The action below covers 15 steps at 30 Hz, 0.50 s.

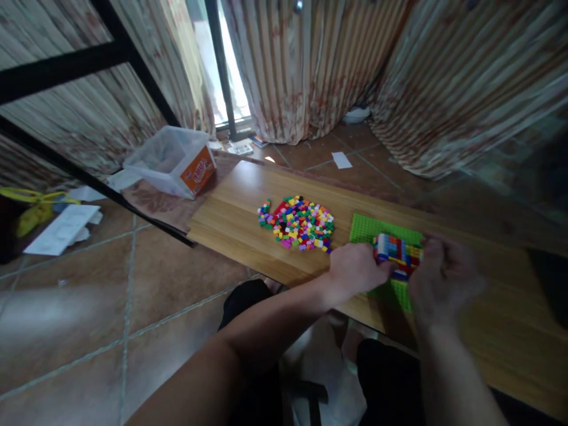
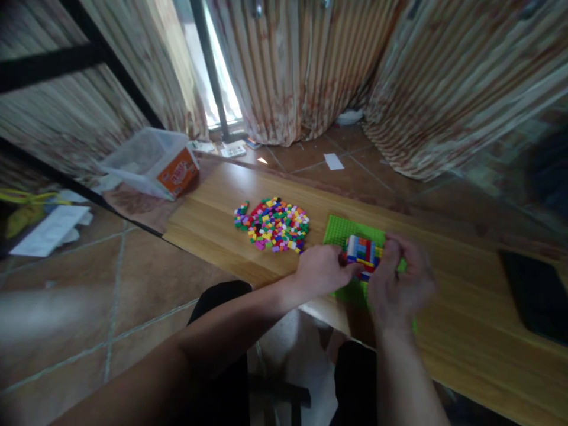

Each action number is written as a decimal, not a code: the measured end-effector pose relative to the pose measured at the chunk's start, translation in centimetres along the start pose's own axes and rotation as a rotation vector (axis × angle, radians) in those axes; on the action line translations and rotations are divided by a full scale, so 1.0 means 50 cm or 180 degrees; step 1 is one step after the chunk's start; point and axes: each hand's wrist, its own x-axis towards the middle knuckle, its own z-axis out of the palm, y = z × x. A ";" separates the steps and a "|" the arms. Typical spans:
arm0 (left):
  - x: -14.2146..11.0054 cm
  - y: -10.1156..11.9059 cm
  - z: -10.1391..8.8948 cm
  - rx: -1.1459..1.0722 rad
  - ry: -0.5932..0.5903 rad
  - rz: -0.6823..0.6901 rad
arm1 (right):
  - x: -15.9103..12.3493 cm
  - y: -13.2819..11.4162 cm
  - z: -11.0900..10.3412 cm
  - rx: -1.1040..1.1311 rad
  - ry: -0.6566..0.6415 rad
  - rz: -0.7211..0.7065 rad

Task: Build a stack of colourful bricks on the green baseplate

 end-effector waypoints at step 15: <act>0.024 -0.108 -0.139 -0.1188 0.1288 0.0377 | -0.068 -0.143 0.079 0.0507 -0.0468 -0.0394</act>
